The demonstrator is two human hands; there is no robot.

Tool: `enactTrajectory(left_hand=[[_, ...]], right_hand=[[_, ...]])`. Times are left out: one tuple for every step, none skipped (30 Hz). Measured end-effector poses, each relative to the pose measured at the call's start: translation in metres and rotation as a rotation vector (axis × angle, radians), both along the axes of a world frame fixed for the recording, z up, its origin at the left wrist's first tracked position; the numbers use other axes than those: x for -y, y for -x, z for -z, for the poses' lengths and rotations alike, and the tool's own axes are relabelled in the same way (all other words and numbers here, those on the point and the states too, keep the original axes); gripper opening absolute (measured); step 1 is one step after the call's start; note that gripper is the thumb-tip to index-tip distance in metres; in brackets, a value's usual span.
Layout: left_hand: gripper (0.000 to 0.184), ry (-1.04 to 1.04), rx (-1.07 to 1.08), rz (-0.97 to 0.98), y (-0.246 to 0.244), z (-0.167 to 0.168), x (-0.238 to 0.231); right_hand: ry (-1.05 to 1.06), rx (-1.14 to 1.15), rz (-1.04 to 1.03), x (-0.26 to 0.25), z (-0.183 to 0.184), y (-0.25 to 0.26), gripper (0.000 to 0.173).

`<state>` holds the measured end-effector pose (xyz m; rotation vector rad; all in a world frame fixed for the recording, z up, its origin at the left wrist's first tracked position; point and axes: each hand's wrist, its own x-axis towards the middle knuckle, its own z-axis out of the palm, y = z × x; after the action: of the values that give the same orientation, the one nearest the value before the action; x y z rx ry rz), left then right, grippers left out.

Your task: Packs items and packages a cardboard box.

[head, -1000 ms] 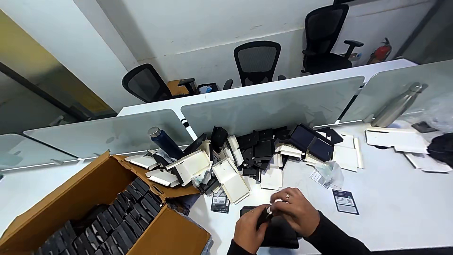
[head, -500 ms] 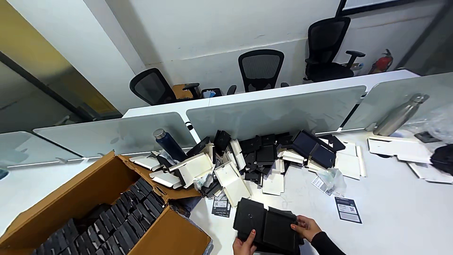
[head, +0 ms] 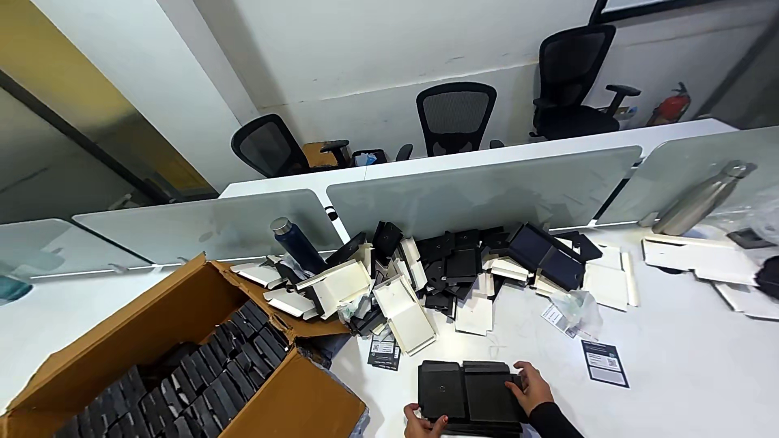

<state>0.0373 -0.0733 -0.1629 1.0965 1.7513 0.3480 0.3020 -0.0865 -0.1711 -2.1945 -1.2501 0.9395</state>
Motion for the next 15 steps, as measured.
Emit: enactTrajectory(left_hand=[[0.085, -0.017, -0.017, 0.024, 0.0, 0.0, -0.001], [0.084, -0.041, -0.04, 0.051, 0.0, 0.002, -0.001], [0.085, -0.07, -0.072, 0.073, -0.001, 0.002, 0.0], [0.086, -0.107, -0.121, 0.096, -0.001, 0.002, 0.0], [0.088, -0.155, -0.187, 0.127, -0.001, 0.002, 0.0], [0.089, -0.218, -0.262, 0.165, -0.001, 0.003, 0.0], [0.088, -0.284, -0.318, 0.212, -0.001, 0.003, 0.0], [0.084, -0.37, -0.345, 0.266, -0.002, 0.003, 0.0], [0.076, -0.474, -0.342, 0.33, -0.003, 0.005, 0.0], [0.067, -0.559, -0.32, 0.407, -0.003, 0.007, -0.001], [0.058, -0.611, -0.285, 0.497, -0.004, 0.01, -0.002], [0.051, -0.638, -0.244, 0.583, -0.003, 0.013, -0.003], [0.048, -0.625, -0.213, 0.662, -0.003, 0.014, -0.005], [0.047, -0.575, -0.202, 0.733, -0.003, 0.014, -0.006], [0.047, -0.538, -0.217, 0.785, -0.002, 0.016, -0.007]], right_hand=[[0.003, -0.002, 0.002, -0.002, 0.001, 0.0, 0.056], [0.027, -0.006, 0.002, -0.004, 0.001, 0.001, 0.056], [0.076, -0.011, -0.002, -0.006, 0.0, 0.002, 0.058], [0.135, -0.006, -0.009, -0.008, -0.003, 0.003, 0.059], [0.196, 0.01, -0.02, -0.01, -0.006, 0.005, 0.061], [0.231, 0.041, -0.034, -0.012, -0.007, 0.006, 0.063], [0.235, 0.09, -0.062, -0.012, -0.007, 0.007, 0.064], [0.218, 0.147, -0.103, -0.013, -0.006, 0.007, 0.064], [0.196, 0.201, -0.16, -0.014, -0.006, 0.007, 0.063], [0.168, 0.241, -0.223, -0.014, -0.006, 0.009, 0.06], [0.133, 0.277, -0.293, -0.013, -0.004, 0.011, 0.058], [0.099, 0.323, -0.376, -0.012, -0.001, 0.013, 0.06], [0.071, 0.368, -0.459, -0.01, 0.002, 0.015, 0.067], [0.081, 0.4, -0.535, -0.009, 0.004, 0.018, 0.075], [0.115, 0.426, -0.586, -0.008, 0.005, 0.019, 0.08]])
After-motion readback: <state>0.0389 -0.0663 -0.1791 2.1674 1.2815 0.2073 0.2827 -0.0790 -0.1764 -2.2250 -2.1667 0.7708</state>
